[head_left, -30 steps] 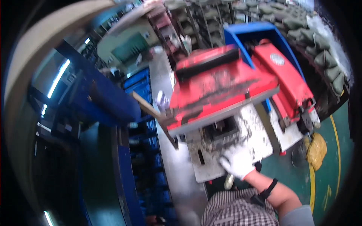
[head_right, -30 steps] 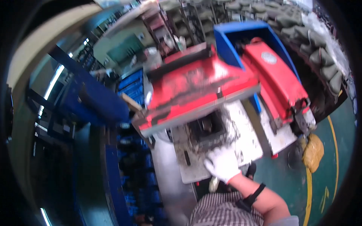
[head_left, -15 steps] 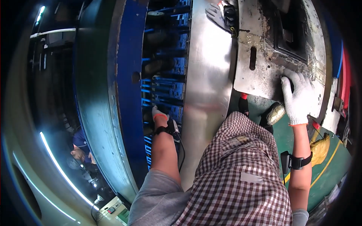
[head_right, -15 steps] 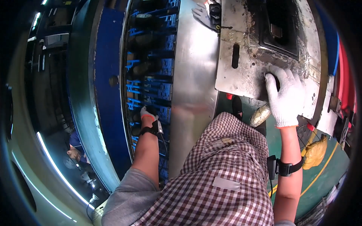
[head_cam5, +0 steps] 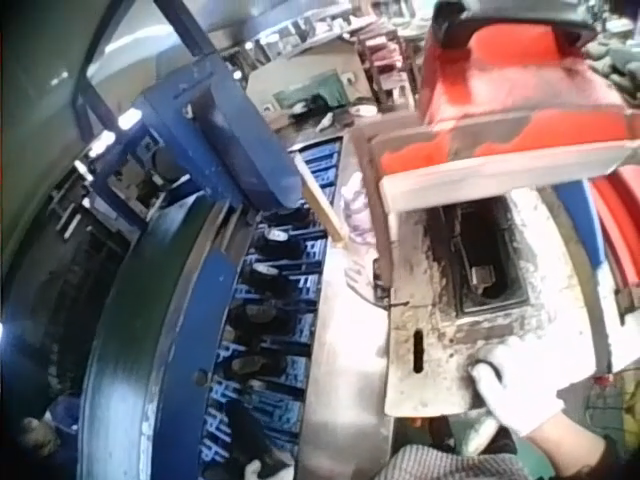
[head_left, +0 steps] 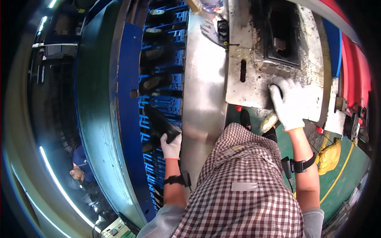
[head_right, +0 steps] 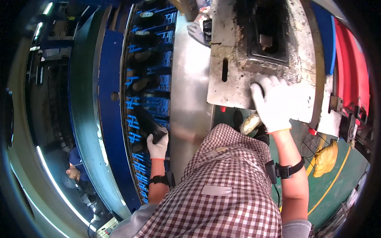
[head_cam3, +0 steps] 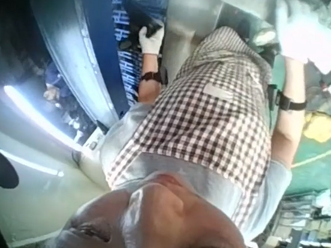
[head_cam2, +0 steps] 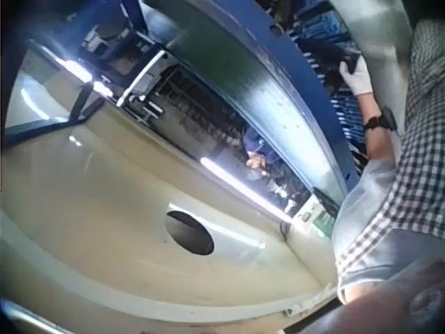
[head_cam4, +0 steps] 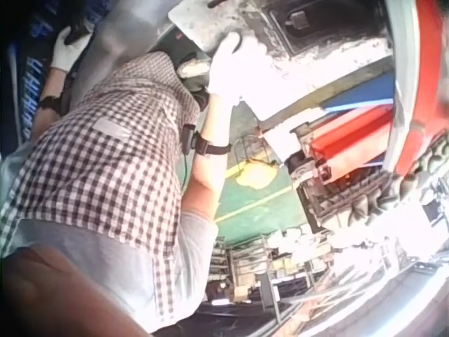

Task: Attaching outsoles to shoe uppers on lasts using an industrial pneumatic press.

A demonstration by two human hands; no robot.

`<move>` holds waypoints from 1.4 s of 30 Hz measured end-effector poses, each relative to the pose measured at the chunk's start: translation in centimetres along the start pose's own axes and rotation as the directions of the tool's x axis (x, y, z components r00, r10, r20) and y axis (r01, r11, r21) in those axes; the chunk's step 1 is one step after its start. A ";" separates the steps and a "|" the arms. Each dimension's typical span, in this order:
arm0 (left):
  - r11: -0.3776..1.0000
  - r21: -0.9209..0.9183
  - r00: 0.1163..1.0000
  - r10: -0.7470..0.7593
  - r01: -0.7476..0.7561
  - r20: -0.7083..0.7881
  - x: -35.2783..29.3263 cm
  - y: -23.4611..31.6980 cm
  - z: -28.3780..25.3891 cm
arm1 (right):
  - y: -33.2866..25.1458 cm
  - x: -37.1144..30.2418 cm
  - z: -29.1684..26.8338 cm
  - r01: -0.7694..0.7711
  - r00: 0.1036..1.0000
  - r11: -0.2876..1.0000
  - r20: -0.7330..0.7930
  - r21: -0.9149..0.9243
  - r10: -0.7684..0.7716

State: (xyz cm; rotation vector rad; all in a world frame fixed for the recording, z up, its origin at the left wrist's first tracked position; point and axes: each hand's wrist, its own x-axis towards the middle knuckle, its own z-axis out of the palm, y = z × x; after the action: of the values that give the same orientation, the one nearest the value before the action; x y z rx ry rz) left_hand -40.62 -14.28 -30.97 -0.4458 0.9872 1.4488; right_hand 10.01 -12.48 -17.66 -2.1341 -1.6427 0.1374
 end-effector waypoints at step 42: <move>-0.080 -0.600 -0.395 -0.683 -0.796 0.615 -27.2 -30.3 55.5 | 4.1 15.6 2.2 -0.385 0.922 0.914 -0.001 -0.125 0.388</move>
State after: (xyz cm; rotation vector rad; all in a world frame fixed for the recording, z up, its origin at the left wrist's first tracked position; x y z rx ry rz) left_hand 8.28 8.34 11.92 2.8095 0.1359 0.6879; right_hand 17.41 2.05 -18.36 -2.5421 -1.2475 0.1859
